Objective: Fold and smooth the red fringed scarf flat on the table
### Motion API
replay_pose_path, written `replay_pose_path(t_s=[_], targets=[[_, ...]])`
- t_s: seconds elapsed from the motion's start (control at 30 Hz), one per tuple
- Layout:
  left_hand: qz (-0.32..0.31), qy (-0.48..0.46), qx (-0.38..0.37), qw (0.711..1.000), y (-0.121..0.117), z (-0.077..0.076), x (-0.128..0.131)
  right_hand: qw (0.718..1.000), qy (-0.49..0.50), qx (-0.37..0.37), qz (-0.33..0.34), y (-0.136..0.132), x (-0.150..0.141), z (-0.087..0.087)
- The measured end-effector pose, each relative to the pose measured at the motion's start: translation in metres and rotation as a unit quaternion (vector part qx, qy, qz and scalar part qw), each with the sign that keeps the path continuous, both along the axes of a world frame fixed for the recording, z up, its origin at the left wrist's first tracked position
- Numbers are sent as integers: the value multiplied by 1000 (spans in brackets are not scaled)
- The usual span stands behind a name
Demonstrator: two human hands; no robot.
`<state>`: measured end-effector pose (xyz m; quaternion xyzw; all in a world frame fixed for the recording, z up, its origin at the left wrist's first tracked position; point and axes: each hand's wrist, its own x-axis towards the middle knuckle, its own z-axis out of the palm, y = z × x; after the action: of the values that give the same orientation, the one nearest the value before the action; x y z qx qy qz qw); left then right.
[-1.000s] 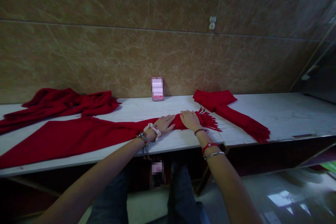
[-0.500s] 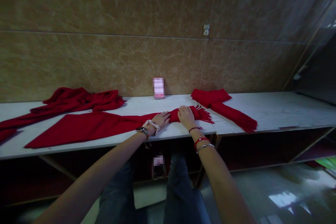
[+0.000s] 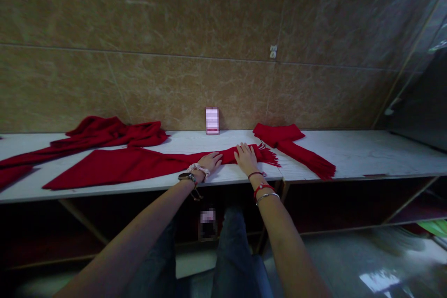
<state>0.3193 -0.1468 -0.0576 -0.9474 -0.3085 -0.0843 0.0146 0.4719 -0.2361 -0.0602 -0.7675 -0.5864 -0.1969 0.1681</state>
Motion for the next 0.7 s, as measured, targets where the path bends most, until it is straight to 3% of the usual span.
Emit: replay_pose_path(t_s=[0.2, 0.37, 0.5, 0.7], targets=[[6, 24, -16, 1000, -2, 2, -5, 997, -2, -59, 49, -1, -2, -1], [20, 35, -27, 999, -3, 1, -7, 999, 24, -49, -8, -2, 0, -2], [23, 37, -28, 999, -5, 2, -8, 998, 34, -50, -26, -1, 2, 10], [20, 25, -20, 999, -3, -1, -7, 994, 16, -98, 51, 9, -9, 24]])
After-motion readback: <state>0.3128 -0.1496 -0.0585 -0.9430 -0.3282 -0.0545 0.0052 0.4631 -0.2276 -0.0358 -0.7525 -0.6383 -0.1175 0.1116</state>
